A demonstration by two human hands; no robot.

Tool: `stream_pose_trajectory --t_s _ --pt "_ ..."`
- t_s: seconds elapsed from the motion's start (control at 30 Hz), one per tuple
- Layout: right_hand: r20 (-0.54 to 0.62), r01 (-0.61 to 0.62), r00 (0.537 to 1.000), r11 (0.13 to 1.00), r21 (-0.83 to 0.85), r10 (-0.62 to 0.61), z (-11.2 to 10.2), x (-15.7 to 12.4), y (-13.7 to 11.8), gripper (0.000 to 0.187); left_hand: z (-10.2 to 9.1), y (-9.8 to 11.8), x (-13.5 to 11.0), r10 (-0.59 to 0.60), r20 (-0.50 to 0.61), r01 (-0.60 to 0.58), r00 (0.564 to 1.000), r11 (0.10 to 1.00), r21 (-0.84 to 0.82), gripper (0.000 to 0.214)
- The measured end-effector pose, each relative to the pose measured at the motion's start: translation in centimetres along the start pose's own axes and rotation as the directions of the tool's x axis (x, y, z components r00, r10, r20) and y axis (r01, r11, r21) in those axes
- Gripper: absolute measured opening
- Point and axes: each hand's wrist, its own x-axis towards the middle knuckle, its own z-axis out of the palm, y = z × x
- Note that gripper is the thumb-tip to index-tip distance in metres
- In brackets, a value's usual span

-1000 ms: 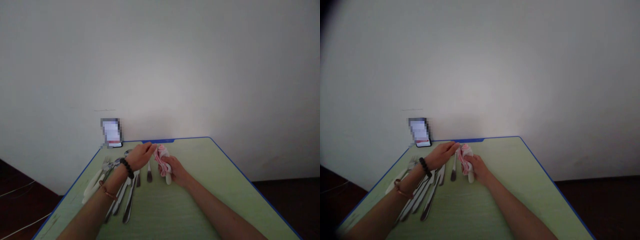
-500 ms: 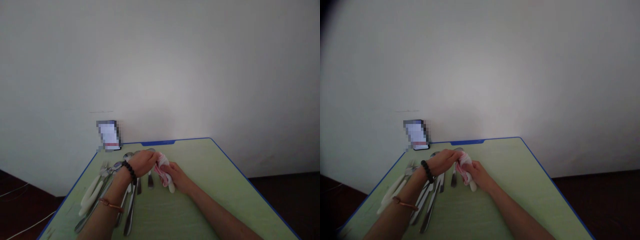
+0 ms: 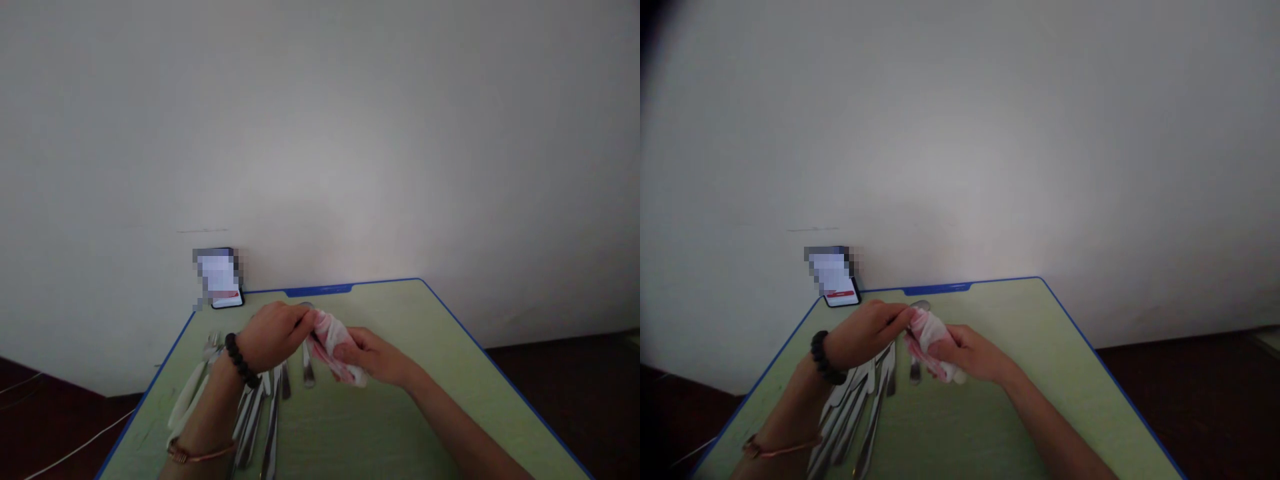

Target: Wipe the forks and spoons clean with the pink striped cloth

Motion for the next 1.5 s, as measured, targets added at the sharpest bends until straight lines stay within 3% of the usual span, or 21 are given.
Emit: stream_pose_trajectory --t_s 0.27,0.47,0.63,0.77,0.87,1.03,1.13,1.33,1.5 --pt "0.121 0.043 0.993 0.972 -0.230 -0.015 -0.6 -1.7 -6.6 0.024 -1.8 1.4 -1.6 0.010 -0.179 -0.046 0.984 0.979 -0.197 0.039" --pt "0.150 0.091 0.989 0.858 -0.506 -0.016 -0.2 -1.8 -7.6 0.020 -1.5 2.4 -1.5 -0.004 0.043 0.010 0.999 0.990 -0.141 0.041" --pt "0.008 0.106 0.991 0.738 -0.666 -0.135 0.0 -2.5 -7.7 0.027 -1.7 3.3 -1.4 -0.001 0.014 0.004 1.000 0.981 -0.193 0.042" --pt "-0.067 0.063 0.988 0.769 -0.637 -0.137 -0.1 -2.8 -8.2 0.032 -2.2 3.5 -1.8 -0.033 -0.008 0.027 0.999 0.926 -0.377 0.043" --pt "-0.108 0.051 0.985 0.820 -0.570 -0.136 -0.1 -2.7 -8.1 0.035 -2.3 3.2 -2.1 -0.134 -0.014 0.112 0.991 0.874 -0.472 0.043" --pt "-0.009 0.219 0.966 0.838 -0.500 -0.258 -0.3 -3.0 -8.2 0.053 -2.4 2.3 -2.4 -0.343 -0.052 0.237 0.938 0.743 -0.626 0.044" --pt "-0.014 0.220 0.966 0.846 -0.486 -0.260 -0.6 -3.0 -8.2 0.049 -2.7 2.1 -2.4 -0.331 -0.015 0.234 0.943 0.698 -0.676 0.046" --pt "-0.097 0.199 0.948 0.805 -0.559 -0.302 -1.0 -2.6 -7.8 0.032 -2.4 2.9 -2.1 -0.214 0.007 0.161 0.977 0.712 -0.684 0.045" --pt "-0.141 0.246 0.903 0.756 -0.607 -0.407 -0.6 -2.3 -8.1 0.031 -1.9 3.2 -1.6 -0.226 -0.057 0.131 0.972 0.730 -0.670 0.042"
